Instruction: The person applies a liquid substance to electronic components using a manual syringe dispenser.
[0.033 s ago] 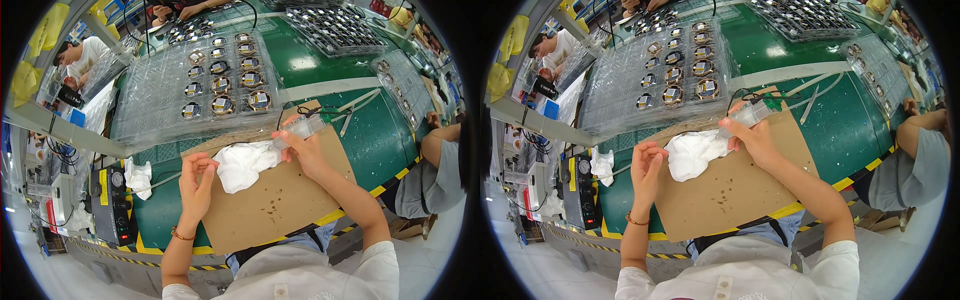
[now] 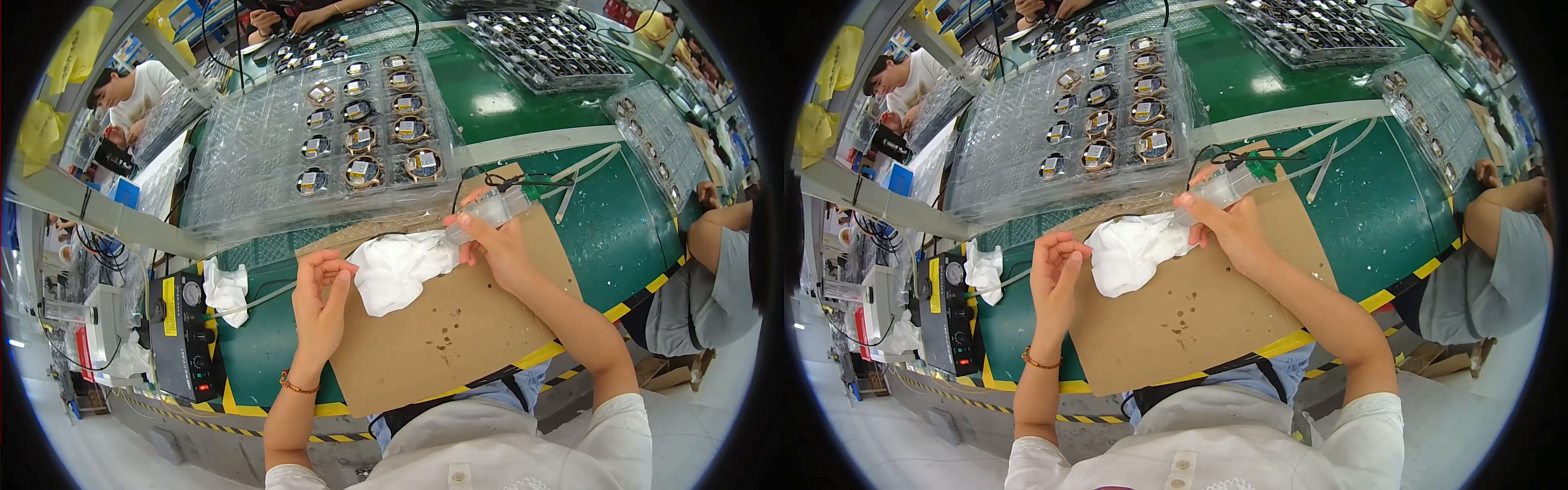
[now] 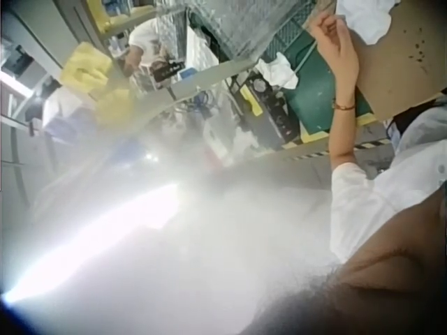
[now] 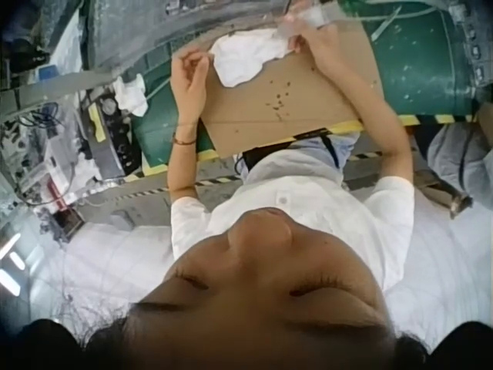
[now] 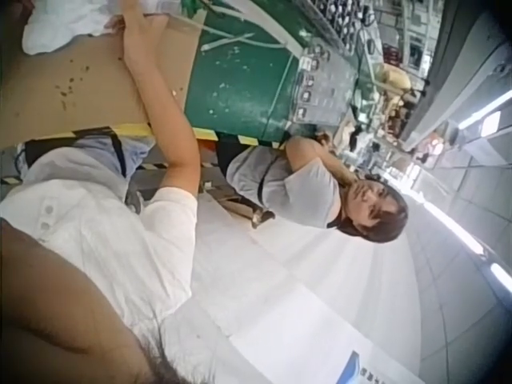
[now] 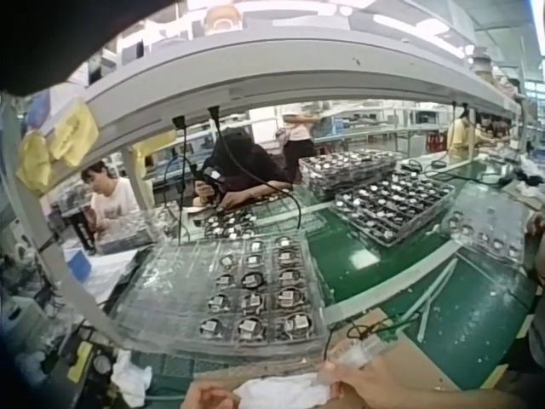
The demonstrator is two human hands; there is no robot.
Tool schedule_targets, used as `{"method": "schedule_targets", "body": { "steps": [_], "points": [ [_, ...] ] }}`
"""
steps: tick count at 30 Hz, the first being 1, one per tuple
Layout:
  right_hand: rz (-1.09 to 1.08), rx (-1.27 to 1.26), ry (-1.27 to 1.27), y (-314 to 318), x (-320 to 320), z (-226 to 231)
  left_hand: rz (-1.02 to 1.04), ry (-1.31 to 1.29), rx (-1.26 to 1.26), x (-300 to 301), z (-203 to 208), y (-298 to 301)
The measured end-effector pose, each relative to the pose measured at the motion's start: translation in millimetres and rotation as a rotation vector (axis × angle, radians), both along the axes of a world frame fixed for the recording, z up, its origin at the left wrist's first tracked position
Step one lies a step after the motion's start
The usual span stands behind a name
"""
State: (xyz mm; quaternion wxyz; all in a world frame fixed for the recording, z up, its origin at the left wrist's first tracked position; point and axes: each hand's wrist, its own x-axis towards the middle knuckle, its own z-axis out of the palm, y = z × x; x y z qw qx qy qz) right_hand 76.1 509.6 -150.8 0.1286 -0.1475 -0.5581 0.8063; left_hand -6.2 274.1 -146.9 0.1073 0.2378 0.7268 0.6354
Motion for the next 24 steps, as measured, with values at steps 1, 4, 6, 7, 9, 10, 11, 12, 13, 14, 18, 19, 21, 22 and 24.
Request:
{"method": "schedule_targets", "body": {
  "steps": [1,4,6,7,9,10,11,12,13,14,18,19,21,22,24],
  "points": [
    [0.001,0.001,-0.007,-0.5,-0.3,0.8,0.005,-0.001,0.006,0.3,0.4,-0.8],
    [-0.004,0.014,-0.025,-0.8,-0.8,2.1,0.013,0.011,0.013,1.4,3.3,-1.5],
    [-0.012,0.026,-0.029,-0.2,-0.6,2.5,0.014,0.032,0.015,2.3,6.4,-2.0],
    [-0.007,0.032,-0.035,0.4,-0.2,1.3,0.026,0.043,0.01,2.8,6.1,-2.3],
    [-0.014,0.037,-0.029,1.8,0.6,-0.4,0.026,0.068,0.005,2.3,2.7,-3.1],
    [-0.007,0.038,-0.031,1.7,1.8,0.0,0.088,0.124,-0.045,1.8,-0.5,-4.7],
    [-0.002,0.037,-0.033,2.1,3.0,1.0,0.15,0.18,-0.094,0.6,-1.8,-5.1],
    [-0.013,0.033,-0.02,3.2,4.4,2.6,0.139,0.193,-0.096,-0.7,-0.8,-4.1],
    [-0.008,0.015,-0.003,3.9,4.6,3.6,0.186,0.277,-0.162,-3.1,0.7,-3.1],
    [-0.004,-0.004,0.014,4.7,4.8,4.3,0.234,0.362,-0.227,-6.1,3.8,-1.0],
    [-0.009,-0.038,0.068,9.3,5.8,3.0,0.181,0.756,-0.394,-19.6,19.6,13.3],
    [0.004,-0.042,0.063,10.4,6.7,4.1,0.176,0.88,-0.427,-25.2,23.0,19.2],
    [0.009,-0.058,0.066,10.9,7.9,4.5,0.159,1.016,-0.464,-33.5,28.9,30.8],
    [0.021,-0.06,0.082,12.2,7.6,3.7,0.167,1.025,-0.47,-36.9,31.3,37.9],
    [0.024,-0.069,0.105,13.4,6.8,1.4,0.166,1.044,-0.478,-40.7,35.6,47.4]
  ]
}}
